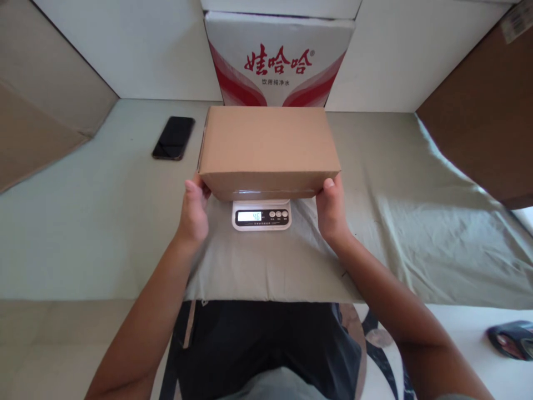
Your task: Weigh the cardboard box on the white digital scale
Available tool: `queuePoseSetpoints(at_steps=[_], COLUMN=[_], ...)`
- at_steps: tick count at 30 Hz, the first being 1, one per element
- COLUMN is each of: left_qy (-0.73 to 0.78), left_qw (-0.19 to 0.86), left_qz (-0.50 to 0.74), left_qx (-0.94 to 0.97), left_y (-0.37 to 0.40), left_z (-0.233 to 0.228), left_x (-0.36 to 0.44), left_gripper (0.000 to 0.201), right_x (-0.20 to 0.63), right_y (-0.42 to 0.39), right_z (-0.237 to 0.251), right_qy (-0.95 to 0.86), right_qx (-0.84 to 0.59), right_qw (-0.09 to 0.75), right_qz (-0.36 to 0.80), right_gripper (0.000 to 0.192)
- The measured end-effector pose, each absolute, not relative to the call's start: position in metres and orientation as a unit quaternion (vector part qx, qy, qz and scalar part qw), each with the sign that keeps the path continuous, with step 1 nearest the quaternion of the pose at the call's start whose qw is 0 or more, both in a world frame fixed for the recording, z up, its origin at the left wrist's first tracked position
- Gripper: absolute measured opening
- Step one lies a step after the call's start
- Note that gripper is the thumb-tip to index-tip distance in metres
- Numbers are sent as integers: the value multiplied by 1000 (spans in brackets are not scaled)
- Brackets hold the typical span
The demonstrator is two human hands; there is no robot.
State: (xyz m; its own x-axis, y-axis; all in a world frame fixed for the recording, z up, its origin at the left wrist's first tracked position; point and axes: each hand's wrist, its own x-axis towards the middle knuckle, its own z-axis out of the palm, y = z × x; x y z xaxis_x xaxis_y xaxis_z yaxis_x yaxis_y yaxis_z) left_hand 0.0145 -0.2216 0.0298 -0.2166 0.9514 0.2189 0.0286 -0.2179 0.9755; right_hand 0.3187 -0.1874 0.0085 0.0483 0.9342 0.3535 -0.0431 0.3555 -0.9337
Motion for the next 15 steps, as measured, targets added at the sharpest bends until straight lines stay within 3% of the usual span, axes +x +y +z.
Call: queuePoseSetpoints(at_steps=[7, 15], left_qy=[484, 453], left_qw=[377, 397], left_qz=[608, 625], left_qx=[505, 497], left_y=[-216, -212], left_z=[24, 18], left_x=[12, 6], left_gripper=[111, 98], right_x=[322, 322], right_y=[-183, -179], right_z=[4, 9], right_qy=[-561, -508], right_qx=[-378, -389], right_qw=[621, 654], right_qz=[395, 404], right_gripper=[81, 94])
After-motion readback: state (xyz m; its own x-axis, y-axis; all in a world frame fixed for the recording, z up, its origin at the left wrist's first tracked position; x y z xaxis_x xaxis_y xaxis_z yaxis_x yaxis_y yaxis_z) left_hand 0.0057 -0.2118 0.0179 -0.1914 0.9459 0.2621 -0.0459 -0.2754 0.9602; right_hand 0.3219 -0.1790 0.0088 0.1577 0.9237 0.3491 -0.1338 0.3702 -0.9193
